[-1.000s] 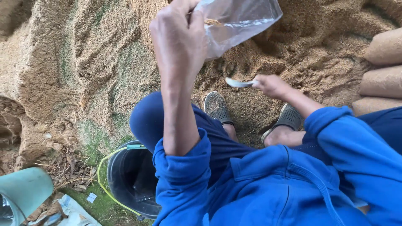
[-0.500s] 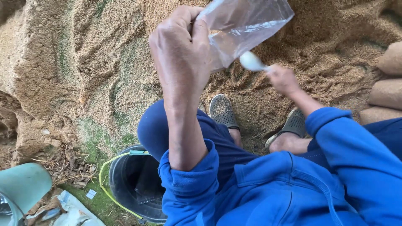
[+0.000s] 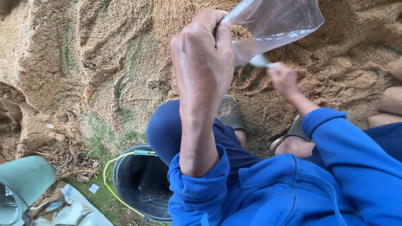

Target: The person is sitting on the ground, using a small scoop to fill small plastic bags with grain from a large pile.

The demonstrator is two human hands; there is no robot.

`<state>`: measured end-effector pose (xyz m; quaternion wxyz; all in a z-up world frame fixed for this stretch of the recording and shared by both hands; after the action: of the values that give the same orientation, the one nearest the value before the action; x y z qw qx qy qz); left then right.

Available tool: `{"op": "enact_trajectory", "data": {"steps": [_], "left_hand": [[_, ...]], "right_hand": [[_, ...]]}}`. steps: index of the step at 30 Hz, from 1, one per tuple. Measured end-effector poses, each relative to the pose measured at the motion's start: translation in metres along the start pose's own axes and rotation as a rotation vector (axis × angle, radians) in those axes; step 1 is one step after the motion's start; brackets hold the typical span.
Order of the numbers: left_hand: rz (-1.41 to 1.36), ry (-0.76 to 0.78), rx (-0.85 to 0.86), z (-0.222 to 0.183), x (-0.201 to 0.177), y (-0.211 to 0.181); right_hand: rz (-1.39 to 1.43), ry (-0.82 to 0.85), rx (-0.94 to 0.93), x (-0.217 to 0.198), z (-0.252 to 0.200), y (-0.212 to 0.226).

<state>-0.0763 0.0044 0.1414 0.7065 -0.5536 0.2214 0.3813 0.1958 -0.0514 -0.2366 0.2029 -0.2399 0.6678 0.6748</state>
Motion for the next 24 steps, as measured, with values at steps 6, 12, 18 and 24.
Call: {"op": "enact_trajectory", "data": {"steps": [6,12,18,24], "left_hand": [[0.011,0.008,0.018,0.004,0.006,0.000],[0.017,0.014,-0.025,0.003,0.001,0.001],[0.026,0.032,-0.007,0.003,0.005,0.007],[-0.005,0.080,-0.010,0.000,0.011,0.004]], "right_hand": [[-0.063,0.612,0.356,0.054,0.001,0.038],[-0.253,0.067,0.224,-0.012,0.049,-0.043],[0.160,0.148,0.233,-0.011,0.019,0.006],[-0.053,0.323,0.370,0.005,0.001,-0.044]]}}
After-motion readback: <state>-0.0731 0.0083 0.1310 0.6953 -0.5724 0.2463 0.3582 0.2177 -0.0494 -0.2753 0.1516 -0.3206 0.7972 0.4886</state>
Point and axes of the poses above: each hand's wrist, its own z-axis towards the middle knuckle, its own x-axis out of the palm, y = z × x, the point moved 3 cm from there along z, towards the middle knuckle, and after that the axes turned 12 degrees about z, right-handed, at the moved point
